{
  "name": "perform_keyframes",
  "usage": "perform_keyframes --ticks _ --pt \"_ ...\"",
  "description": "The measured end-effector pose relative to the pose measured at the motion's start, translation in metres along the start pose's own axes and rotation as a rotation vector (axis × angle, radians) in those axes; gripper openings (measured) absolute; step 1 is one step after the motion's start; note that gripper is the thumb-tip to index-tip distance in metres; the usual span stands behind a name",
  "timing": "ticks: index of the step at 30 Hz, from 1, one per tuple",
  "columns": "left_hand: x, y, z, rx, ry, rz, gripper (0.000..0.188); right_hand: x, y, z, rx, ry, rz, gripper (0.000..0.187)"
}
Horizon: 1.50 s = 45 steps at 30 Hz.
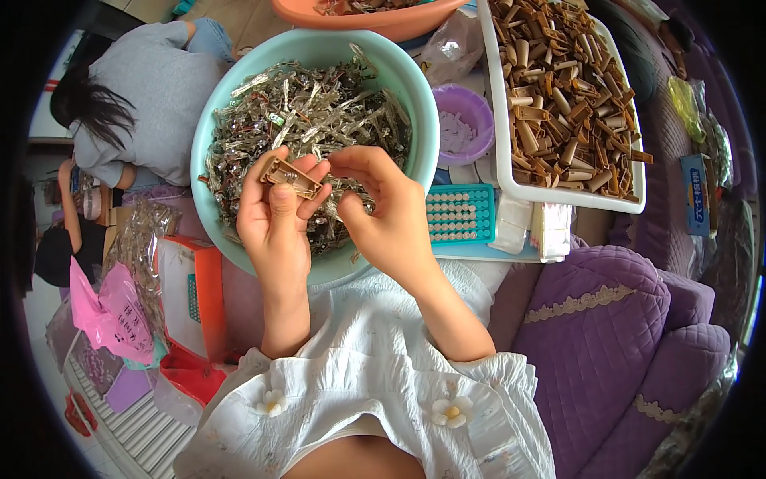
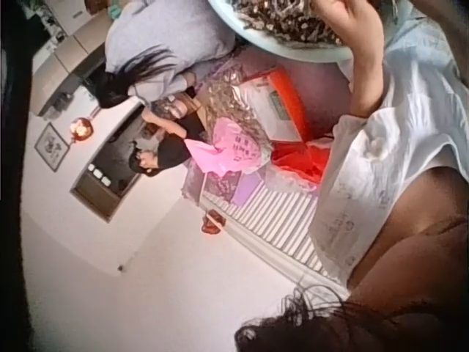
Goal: The person assembles small components by hand, inserting metallic strips into cylindrical tubes.
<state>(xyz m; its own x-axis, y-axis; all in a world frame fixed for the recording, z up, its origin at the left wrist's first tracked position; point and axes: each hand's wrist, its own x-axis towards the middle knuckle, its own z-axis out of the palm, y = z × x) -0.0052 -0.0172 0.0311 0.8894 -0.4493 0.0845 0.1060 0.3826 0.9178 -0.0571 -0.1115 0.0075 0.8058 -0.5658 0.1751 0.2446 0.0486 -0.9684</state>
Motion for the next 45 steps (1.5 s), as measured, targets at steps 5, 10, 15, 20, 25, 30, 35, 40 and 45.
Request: perform_keyframes --ticks 5,10,15,20,25,30,35,40,45 --pt "-0.004 -0.010 0.001 0.295 -0.057 0.153 0.028 0.006 -0.012 0.006 -0.050 0.031 0.055 0.020" --pt "-0.006 -0.022 0.009 0.357 -0.003 0.157 0.028 0.006 -0.011 0.001 -0.213 0.038 0.037 0.021" --pt "-0.008 -0.022 0.014 0.252 0.003 0.074 0.028 -0.001 -0.008 -0.005 -0.009 0.048 0.069 0.022" --pt "-0.012 -0.032 0.011 0.322 -0.044 0.100 0.031 -0.002 -0.006 -0.009 -0.049 0.065 0.096 0.020" --pt "-0.012 -0.032 0.008 0.170 -0.040 0.015 0.030 -0.007 -0.002 -0.019 -0.214 0.017 -0.019 0.022" --pt "0.001 -0.011 -0.020 0.061 0.022 -0.157 0.033 -0.053 0.027 -0.106 -0.608 0.242 -0.032 0.023" --pt "-0.002 -0.016 -0.009 0.009 -0.072 -0.238 0.035 -0.068 0.057 -0.141 -1.092 0.269 -0.018 0.027" --pt "-0.005 -0.017 -0.005 0.016 -0.077 -0.277 0.035 -0.067 0.067 -0.137 -1.213 0.245 -0.063 0.026" --pt "-0.002 -0.020 -0.011 -0.127 -0.079 -0.315 0.035 -0.065 0.070 -0.136 -1.226 0.229 -0.094 0.023"
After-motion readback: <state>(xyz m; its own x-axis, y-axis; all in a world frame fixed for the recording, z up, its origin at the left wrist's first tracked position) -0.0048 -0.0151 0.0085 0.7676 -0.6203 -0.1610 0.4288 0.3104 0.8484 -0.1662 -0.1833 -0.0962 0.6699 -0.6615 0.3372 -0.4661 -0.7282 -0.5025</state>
